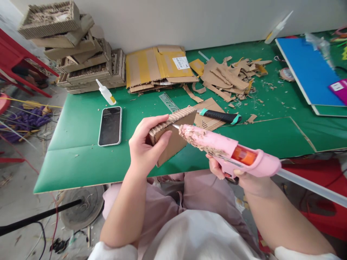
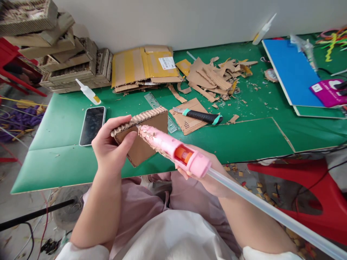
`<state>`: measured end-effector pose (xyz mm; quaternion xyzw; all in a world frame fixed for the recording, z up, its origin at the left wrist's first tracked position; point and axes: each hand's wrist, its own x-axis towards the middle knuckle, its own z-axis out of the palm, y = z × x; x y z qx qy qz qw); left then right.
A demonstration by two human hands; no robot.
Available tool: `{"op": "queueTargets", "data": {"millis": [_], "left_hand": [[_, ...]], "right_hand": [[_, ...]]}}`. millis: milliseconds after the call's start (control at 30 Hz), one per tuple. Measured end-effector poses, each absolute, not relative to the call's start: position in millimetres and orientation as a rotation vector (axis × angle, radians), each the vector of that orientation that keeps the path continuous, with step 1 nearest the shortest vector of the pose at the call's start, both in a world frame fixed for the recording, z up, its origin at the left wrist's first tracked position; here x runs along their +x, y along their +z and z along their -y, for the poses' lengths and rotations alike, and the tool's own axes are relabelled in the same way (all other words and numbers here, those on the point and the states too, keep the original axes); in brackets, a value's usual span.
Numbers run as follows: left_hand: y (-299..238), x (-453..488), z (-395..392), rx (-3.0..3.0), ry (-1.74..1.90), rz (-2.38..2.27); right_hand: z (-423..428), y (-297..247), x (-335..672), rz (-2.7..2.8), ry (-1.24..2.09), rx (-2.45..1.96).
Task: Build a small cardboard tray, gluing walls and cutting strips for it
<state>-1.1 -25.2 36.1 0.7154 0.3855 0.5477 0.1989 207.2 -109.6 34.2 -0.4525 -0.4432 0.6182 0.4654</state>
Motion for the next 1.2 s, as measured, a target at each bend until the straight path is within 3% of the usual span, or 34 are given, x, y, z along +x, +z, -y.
{"op": "queueTargets", "data": {"millis": [233,733,967,1067,1200], "left_hand": [[37.9,0.1,25.3,1.964,1.549,-1.051],[34.9,-2.8,24.6,1.975,1.519,-1.121],[37.3,-5.2,23.9,1.927,1.554,-1.09],[36.9,-7.9,22.8,1.929,1.547,-1.099],[36.4,-12.8,20.5,1.956,1.525,-1.099]], "right_hand": [[104.6,40.9,210.5,0.957,1.565,-1.107],[104.0,35.9,225.5,1.205,1.458,-1.045],[102.4,28.1,253.6,1.132,1.013,-1.237],[102.1,25.0,278.1,1.095,0.7,-1.596],[100.7,12.0,325.5,1.322,0.036,-2.204]]}}
